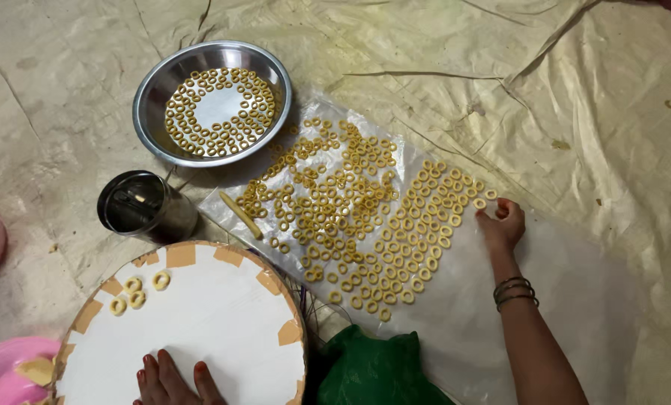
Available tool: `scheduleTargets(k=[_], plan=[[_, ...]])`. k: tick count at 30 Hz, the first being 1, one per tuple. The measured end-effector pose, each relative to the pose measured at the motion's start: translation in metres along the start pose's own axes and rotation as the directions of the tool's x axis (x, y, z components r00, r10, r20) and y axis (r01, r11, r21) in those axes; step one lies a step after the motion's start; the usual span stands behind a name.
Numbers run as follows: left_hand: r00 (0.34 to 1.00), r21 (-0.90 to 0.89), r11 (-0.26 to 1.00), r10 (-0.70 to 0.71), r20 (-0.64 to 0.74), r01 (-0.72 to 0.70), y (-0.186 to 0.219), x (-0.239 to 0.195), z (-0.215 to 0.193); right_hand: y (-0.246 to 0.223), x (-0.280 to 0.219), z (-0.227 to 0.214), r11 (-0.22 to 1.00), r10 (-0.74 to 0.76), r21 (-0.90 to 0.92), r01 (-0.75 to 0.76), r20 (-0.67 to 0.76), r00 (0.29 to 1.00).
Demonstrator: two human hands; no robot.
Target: The person rolls a piece of dough into a thin rope on a flat board, then uses a spoon to cut small segments and forms them into rings. The rings are placed on a plastic sheet and into a metal bowl.
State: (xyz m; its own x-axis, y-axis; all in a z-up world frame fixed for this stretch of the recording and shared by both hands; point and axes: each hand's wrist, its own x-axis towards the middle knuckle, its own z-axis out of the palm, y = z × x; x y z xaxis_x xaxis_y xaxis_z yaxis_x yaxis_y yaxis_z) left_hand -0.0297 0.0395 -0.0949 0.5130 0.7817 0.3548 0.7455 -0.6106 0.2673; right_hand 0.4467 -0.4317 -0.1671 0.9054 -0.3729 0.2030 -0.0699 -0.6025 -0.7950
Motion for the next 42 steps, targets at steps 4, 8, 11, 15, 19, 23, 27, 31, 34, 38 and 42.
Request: scheduleTargets(k=[4,8,11,15,19,23,27,31,34,38,42], plan=[[0.998,-0.011,0.999,-0.042,0.036,0.042,0.008,0.002,-0.007,0.005,0.004,0.006,1.000,-0.010,-0.020,0.009,-0.059,0.998],[0.998,-0.010,0.998,-0.053,0.037,0.054,0.023,0.006,-0.020,0.006,0.009,0.009,1.000,0.007,0.004,-0.006,-0.083,0.997],[0.997,-0.019,0.999,-0.043,0.065,0.044,0.033,0.009,-0.033,0.008,0.009,0.003,0.991,-0.098,-0.096,0.090,-0.084,0.992],[0.996,-0.035,0.998,-0.043,0.079,0.046,0.047,0.010,-0.049,0.004,0.012,-0.003,0.985,-0.122,-0.127,0.120,-0.012,0.992],[0.990,0.001,0.999,-0.047,0.134,0.047,0.058,0.017,-0.062,-0.010,0.005,-0.008,0.996,0.040,0.088,-0.034,-0.070,0.997],[0.986,-0.036,0.996,-0.080,0.146,0.086,0.070,0.017,-0.074,-0.051,-0.032,0.009,0.980,-0.009,0.196,0.014,-0.025,1.000],[0.982,-0.018,0.996,-0.082,0.168,0.087,0.075,0.021,-0.080,-0.132,-0.088,0.054,0.879,-0.124,0.477,-0.007,0.243,0.962],[0.978,0.009,0.995,-0.102,0.181,0.102,0.078,0.021,-0.083,-0.238,-0.176,0.106,0.780,-0.538,0.576,0.247,0.413,0.735],[0.985,0.060,0.997,-0.062,0.161,0.053,0.079,0.025,-0.085,-0.312,-0.262,0.121,0.729,-0.654,0.643,0.233,0.555,0.514],[0.951,0.020,0.989,-0.149,0.273,0.149,0.080,0.023,-0.088,-0.384,-0.330,0.125,0.589,-0.803,0.622,0.516,0.524,0.285],[0.953,0.004,0.991,-0.133,0.273,0.137,0.080,0.024,-0.091,-0.418,-0.358,0.136,0.413,-0.880,0.596,0.688,0.456,0.134]])
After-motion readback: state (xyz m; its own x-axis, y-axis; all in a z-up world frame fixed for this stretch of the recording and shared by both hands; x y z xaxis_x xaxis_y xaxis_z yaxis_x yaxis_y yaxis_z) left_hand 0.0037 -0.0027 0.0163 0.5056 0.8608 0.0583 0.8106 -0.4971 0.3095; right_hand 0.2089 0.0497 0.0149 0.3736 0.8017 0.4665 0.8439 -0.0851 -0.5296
